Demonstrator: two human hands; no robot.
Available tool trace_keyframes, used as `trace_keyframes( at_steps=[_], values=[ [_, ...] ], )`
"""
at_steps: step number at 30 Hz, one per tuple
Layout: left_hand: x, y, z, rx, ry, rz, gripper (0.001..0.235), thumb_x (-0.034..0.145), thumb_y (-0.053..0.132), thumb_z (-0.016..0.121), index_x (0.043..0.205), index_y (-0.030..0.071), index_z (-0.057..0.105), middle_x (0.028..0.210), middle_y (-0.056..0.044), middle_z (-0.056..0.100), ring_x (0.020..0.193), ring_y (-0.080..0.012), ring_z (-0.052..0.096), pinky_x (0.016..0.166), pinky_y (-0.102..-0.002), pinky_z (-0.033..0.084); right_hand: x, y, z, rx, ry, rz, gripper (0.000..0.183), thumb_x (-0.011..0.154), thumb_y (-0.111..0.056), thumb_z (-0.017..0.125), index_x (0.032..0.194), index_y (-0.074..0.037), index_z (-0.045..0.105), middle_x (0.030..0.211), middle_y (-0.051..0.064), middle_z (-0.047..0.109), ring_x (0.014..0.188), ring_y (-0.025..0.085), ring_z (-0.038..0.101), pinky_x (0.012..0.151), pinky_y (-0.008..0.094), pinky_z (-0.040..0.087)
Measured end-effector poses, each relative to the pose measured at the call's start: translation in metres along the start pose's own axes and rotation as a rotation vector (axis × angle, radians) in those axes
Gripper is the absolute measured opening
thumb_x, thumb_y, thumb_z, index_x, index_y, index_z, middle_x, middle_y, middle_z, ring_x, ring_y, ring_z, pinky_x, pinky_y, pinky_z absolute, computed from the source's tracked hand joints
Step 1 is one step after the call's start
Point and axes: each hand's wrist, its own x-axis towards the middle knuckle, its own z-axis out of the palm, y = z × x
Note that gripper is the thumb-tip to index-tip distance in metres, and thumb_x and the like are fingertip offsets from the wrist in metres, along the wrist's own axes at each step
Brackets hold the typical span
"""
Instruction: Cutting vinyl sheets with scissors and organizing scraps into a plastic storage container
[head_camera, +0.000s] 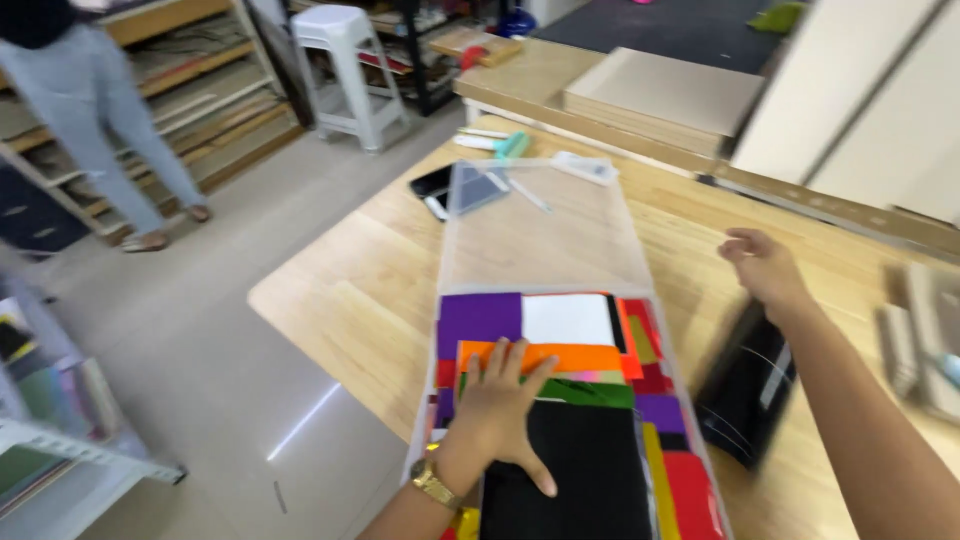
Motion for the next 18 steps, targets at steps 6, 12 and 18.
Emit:
trace_keyframes(
  at_steps=[6,12,18],
  values=[
    [-0.008,0.009,-0.016,0.014,-0.146,-0.066,0.159,0.043,0.07,0.083,0.166,0.027,-0.007,0.172,-0.014,-0.022,0.156,-0.037,-0.025,0.125,-0.062,-0.008,-0.089,-0.029,-0.106,-0.208,0.177,0.513,0.077,0.098,-0.053,0.064,0.153,-0.003,0.041,0.138,0.023,0.054,0.121,0.032,0.055,0.095,0.054,0.049],
    [-0.015,0.018,-0.028,0.028,-0.24,-0.112,0.158,0.046,0.07,0.077,0.165,0.029,-0.017,0.17,-0.01,-0.032,0.155,-0.0341,-0.034,0.125,-0.062,-0.011,-0.104,-0.045,-0.106,-0.209,-0.284,0.441,0.116,0.074,-0.038,0.07,0.165,-0.035,-0.001,0.175,-0.004,0.006,0.161,0.023,0.011,0.129,0.053,0.018],
    [-0.02,0.024,-0.033,0.013,-0.276,-0.128,0.16,0.039,0.071,0.069,0.164,0.029,-0.02,0.169,-0.01,-0.035,0.154,-0.0335,-0.036,0.125,-0.062,-0.013,-0.005,0.058,-0.113,-0.409,-0.465,0.422,0.113,0.068,-0.034,0.09,0.163,-0.025,0.029,0.17,0.008,0.025,0.157,0.03,0.025,0.126,0.048,0.028]
  ],
)
